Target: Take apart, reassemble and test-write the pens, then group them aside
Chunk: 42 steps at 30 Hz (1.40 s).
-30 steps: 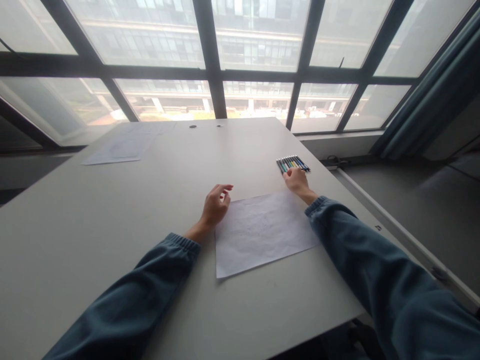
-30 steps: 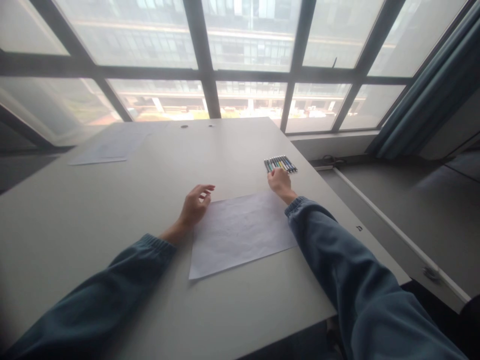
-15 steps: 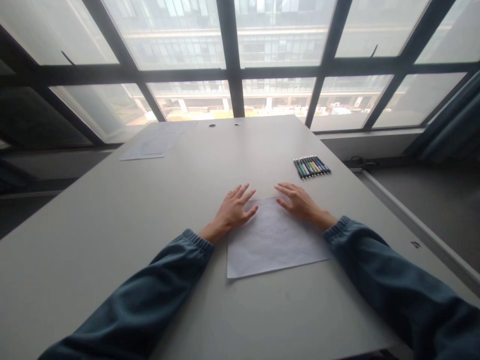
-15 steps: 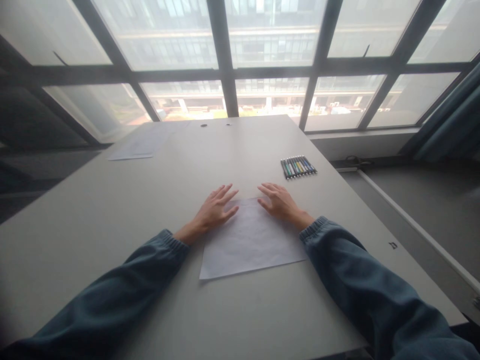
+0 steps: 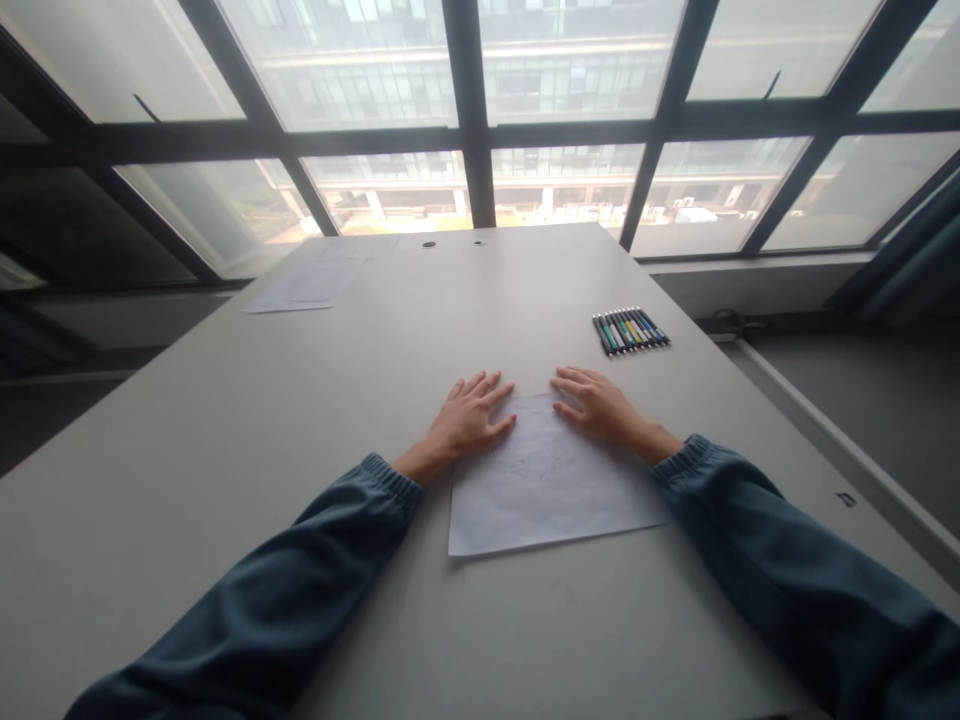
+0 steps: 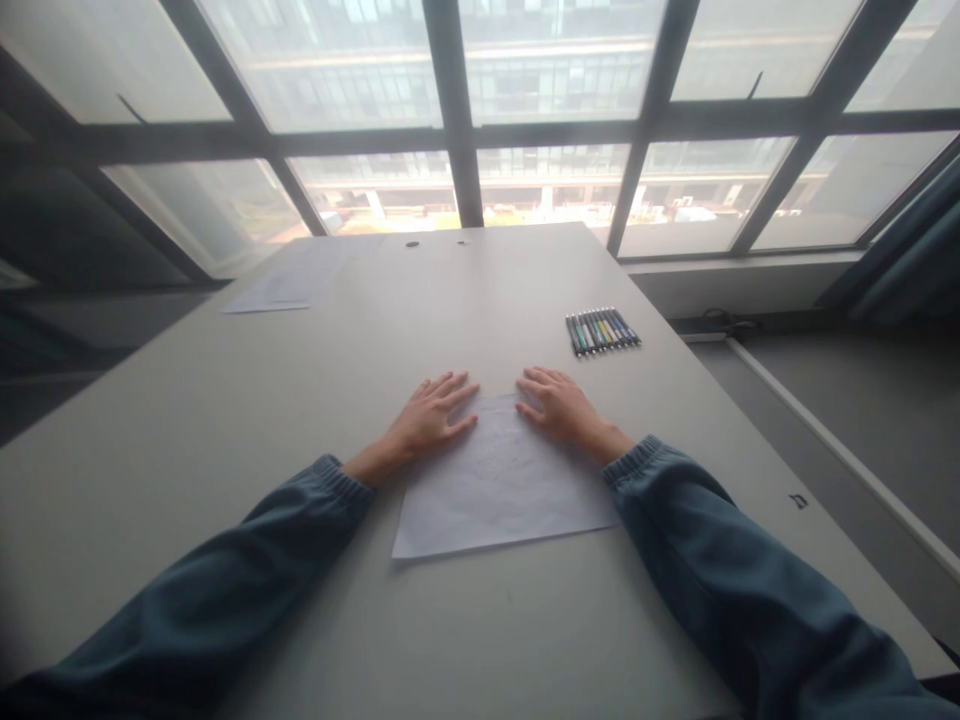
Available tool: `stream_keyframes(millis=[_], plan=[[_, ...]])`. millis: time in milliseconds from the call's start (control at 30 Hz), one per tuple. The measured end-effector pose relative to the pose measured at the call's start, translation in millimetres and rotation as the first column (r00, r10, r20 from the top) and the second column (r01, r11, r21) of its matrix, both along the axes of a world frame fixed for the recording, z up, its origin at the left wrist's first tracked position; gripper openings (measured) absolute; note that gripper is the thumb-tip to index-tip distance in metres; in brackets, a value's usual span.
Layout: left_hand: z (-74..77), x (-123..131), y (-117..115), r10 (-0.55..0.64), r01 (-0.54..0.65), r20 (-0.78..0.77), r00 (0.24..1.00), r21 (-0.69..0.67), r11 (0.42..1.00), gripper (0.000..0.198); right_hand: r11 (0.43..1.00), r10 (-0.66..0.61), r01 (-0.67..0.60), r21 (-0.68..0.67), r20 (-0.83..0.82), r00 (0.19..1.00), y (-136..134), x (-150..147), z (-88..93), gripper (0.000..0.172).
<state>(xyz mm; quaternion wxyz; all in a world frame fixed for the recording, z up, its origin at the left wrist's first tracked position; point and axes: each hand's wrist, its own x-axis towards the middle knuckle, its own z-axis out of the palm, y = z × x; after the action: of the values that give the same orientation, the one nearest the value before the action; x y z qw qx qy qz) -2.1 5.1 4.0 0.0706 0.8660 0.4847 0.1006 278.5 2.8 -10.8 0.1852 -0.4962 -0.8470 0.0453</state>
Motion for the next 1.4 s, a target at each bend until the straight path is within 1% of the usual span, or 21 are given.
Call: stream_keyframes(millis=[333, 700, 867, 1000, 1100, 1200, 1267, 1333, 1400], plan=[[-1.3, 0, 1, 0.003, -0.003, 0.002, 1.000, 0.005, 1.000, 0.061, 1.000, -0.012, 0.012, -0.004, 0.014, 1.000, -2, -2, 3.7, 0.045], [1.4, 1, -2, 0.009, -0.009, -0.033, 0.999, 0.012, 1.000, 0.062, 0.999, 0.018, -0.018, 0.051, -0.005, 1.000, 1, 1, -2.1, 0.044], [0.7, 0, -1, 0.009, -0.009, -0.029, 1.000, 0.016, 1.000, 0.062, 0.999, 0.024, -0.022, 0.046, -0.041, 0.999, 2, 1, -2.9, 0.043], [-2.6, -1, 2, 0.003, -0.002, -0.013, 1.000, 0.028, 1.000, 0.061, 0.999, 0.025, -0.023, 0.034, -0.070, 0.997, 2, 1, -2.8, 0.044], [-5.3, -2, 3, 0.001, -0.002, 0.010, 1.000, 0.043, 0.999, 0.058, 0.998, 0.021, -0.014, 0.057, -0.129, 0.991, 0, 0, 0.1, 0.044], [-6.1, -2, 4, 0.003, -0.004, 0.014, 1.000, 0.044, 0.999, 0.054, 0.990, -0.006, 0.040, 0.133, -0.246, 0.969, 0, -1, 4.5, 0.042], [-5.6, -2, 4, 0.002, -0.002, 0.005, 1.000, 0.036, 0.999, 0.054, 0.976, -0.061, 0.128, 0.175, -0.343, 0.937, 6, 2, 7.4, 0.042], [-4.8, -2, 4, 0.003, -0.003, -0.001, 1.000, 0.033, 0.999, 0.054, 0.954, -0.152, 0.246, 0.173, -0.427, 0.891, 20, 13, 9.8, 0.046], [-3.9, -2, 4, 0.006, -0.005, -0.004, 1.000, 0.036, 0.999, 0.054, 0.920, -0.253, 0.359, 0.158, -0.460, 0.851, 39, 30, 12.3, 0.052]])
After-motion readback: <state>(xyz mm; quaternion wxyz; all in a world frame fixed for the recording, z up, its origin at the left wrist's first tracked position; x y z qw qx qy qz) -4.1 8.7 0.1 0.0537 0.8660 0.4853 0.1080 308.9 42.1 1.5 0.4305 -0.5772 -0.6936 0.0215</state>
